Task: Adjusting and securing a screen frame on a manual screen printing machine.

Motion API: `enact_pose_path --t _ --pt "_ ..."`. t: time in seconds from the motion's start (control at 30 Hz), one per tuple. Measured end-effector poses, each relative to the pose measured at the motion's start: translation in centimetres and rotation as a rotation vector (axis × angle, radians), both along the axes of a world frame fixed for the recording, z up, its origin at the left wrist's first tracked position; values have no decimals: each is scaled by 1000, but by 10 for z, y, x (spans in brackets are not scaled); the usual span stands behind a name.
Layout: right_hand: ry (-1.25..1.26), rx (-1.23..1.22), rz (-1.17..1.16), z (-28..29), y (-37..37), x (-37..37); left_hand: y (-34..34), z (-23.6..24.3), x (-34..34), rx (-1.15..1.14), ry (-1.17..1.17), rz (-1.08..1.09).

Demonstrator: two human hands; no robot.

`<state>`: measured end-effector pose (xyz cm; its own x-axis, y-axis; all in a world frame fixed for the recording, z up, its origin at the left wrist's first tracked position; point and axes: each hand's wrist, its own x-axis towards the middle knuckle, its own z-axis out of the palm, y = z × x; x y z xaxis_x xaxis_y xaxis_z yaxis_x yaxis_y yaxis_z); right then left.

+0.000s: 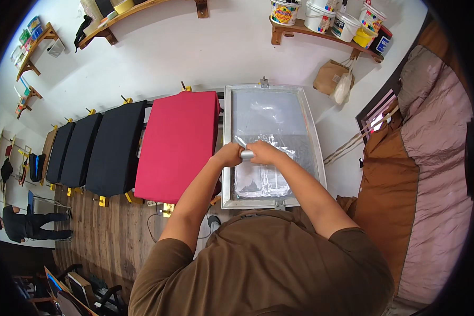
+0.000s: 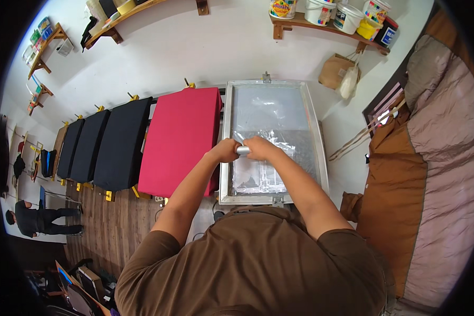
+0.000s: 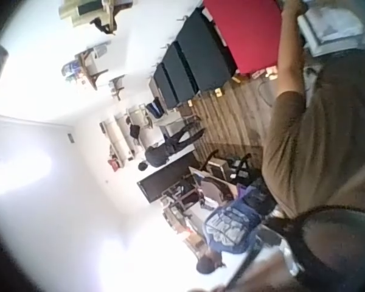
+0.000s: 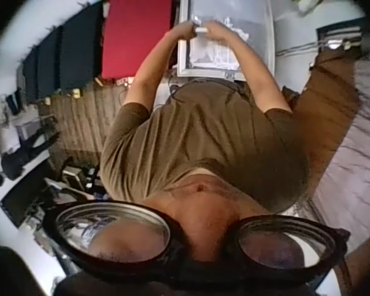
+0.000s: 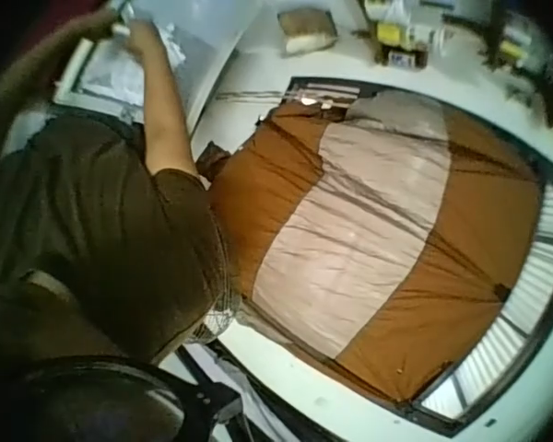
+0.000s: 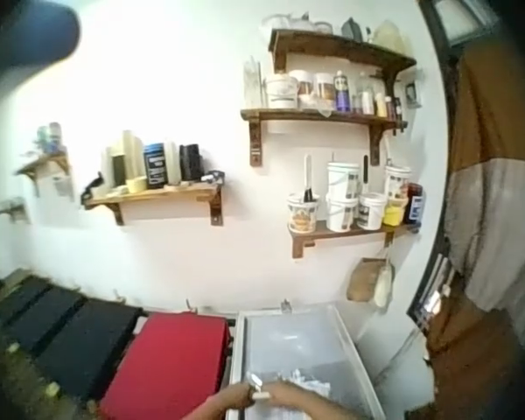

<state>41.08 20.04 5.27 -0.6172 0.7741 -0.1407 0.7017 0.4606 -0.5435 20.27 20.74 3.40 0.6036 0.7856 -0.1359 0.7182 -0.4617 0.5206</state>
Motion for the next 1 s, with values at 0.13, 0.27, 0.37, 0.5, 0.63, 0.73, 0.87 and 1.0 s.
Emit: enact_pose_path --t 0.13,0.27,0.37,0.5,0.63,0.73,0.87,1.0 --pt "-41 -3 -24 -1 0 -5 -3 -2 1 23 22 27" --pt "-107 68 -41 -18 -7 -6 -12 -3 1 65 39 11" --pt "-90 103 -35 -25 -22 -7 -28 -5 0 67 67 -39" --pt "-135 66 -46 -12 -51 -9 -53 -10 -1 89 24 -38" --pt "-101 45 -41 -10 -78 -5 -82 -3 2 85 40 -44" --pt "-89 63 -43 -9 -94 -6 -100 0 0 91 17 -43" --pt "-55 41 -47 -5 -117 -7 -122 -3 -2 121 -26 -40" --pt "-4 76 -68 -14 -136 -4 -142 -5 -1 125 -88 -22"
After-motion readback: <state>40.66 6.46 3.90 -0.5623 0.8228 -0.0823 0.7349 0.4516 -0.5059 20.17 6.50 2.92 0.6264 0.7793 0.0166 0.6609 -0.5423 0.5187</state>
